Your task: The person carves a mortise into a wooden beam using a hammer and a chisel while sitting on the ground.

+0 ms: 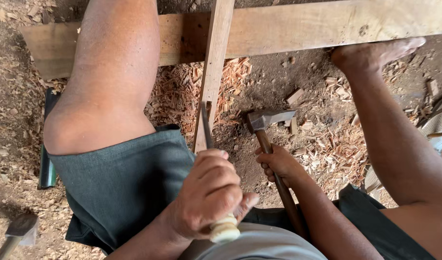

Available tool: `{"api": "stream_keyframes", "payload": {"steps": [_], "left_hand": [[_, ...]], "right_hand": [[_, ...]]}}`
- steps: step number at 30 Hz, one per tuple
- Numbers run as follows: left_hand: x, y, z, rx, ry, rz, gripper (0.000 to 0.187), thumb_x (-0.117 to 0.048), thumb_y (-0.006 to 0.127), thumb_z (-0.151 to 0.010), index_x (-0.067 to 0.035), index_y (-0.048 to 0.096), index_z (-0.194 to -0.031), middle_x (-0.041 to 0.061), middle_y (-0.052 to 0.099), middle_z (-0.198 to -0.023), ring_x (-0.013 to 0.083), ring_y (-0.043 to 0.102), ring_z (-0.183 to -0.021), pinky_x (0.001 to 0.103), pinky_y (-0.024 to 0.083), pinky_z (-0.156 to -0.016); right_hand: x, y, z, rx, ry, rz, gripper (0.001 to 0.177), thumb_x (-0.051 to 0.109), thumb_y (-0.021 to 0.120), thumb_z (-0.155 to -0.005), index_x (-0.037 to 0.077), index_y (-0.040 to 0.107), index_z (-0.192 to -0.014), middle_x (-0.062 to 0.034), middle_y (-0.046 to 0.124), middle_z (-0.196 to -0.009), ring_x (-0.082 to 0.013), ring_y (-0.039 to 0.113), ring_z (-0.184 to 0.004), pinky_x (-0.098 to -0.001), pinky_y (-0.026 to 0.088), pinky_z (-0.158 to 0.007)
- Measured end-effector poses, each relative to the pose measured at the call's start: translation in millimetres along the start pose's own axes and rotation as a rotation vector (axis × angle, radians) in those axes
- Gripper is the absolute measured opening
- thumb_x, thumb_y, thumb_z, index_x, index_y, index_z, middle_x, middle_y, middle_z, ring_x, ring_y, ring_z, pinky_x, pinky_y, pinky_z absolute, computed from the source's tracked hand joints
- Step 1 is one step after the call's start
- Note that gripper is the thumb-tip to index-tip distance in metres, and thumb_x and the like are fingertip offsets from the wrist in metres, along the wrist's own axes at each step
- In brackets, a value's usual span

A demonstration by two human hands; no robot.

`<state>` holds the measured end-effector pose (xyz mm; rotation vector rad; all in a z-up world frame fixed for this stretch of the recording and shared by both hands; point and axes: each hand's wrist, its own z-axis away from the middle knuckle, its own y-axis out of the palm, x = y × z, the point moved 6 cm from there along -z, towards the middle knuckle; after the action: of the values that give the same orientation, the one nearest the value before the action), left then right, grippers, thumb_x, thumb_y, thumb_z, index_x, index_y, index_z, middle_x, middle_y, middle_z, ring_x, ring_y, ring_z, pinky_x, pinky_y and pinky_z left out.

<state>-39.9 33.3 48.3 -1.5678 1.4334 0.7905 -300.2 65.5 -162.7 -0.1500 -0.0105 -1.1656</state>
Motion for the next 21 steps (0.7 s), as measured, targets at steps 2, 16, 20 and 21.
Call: {"api": "stream_keyframes", "payload": {"steps": [2, 16, 20, 21], "left_hand": [[2.5, 3.7, 1.6, 0.041, 0.003, 0.037, 0.032, -0.015, 0.084, -0.088, -0.011, 0.053, -0.081, 0.003, 0.056, -0.078, 0.0209, 0.058, -0.075, 0.045, 0.054, -0.085], [9.0, 1.7, -6.1, 0.151, -0.079, 0.058, 0.027, -0.008, 0.083, -0.092, -0.007, 0.056, -0.087, 0.006, 0.057, -0.085, 0.0235, 0.061, -0.084, 0.047, 0.051, -0.092], [8.8, 3.0, -5.2, 0.141, -0.082, 0.066, 0.028, -0.011, 0.082, -0.094, -0.008, 0.055, -0.086, 0.004, 0.057, -0.083, 0.0220, 0.061, -0.083, 0.046, 0.051, -0.093], [8.8, 2.4, -5.3, 0.143, -0.079, 0.065, 0.027, -0.011, 0.082, -0.094, -0.008, 0.055, -0.087, 0.004, 0.057, -0.083, 0.0223, 0.061, -0.084, 0.046, 0.051, -0.093]], "right_hand": [[1.0, 1.8, 3.2, 0.007, 0.005, 0.003, 0.033, 0.009, 0.067, -0.087, 0.004, 0.061, -0.120, -0.0016, 0.052, -0.062, -0.0108, 0.046, -0.043, -0.0268, 0.039, -0.037], [3.6, 3.1, 6.7, 0.005, 0.008, -0.001, 0.035, 0.009, 0.066, -0.086, 0.005, 0.060, -0.120, -0.0014, 0.051, -0.063, -0.0107, 0.045, -0.043, -0.0271, 0.038, -0.036], [3.6, 2.6, 7.3, 0.004, 0.008, -0.007, 0.035, 0.009, 0.066, -0.086, 0.005, 0.060, -0.120, -0.0013, 0.052, -0.063, -0.0105, 0.045, -0.043, -0.0270, 0.038, -0.036], [3.5, 2.9, 7.4, 0.005, 0.011, -0.007, 0.035, 0.009, 0.066, -0.086, 0.006, 0.060, -0.120, -0.0013, 0.051, -0.063, -0.0104, 0.045, -0.043, -0.0270, 0.038, -0.036]]}}
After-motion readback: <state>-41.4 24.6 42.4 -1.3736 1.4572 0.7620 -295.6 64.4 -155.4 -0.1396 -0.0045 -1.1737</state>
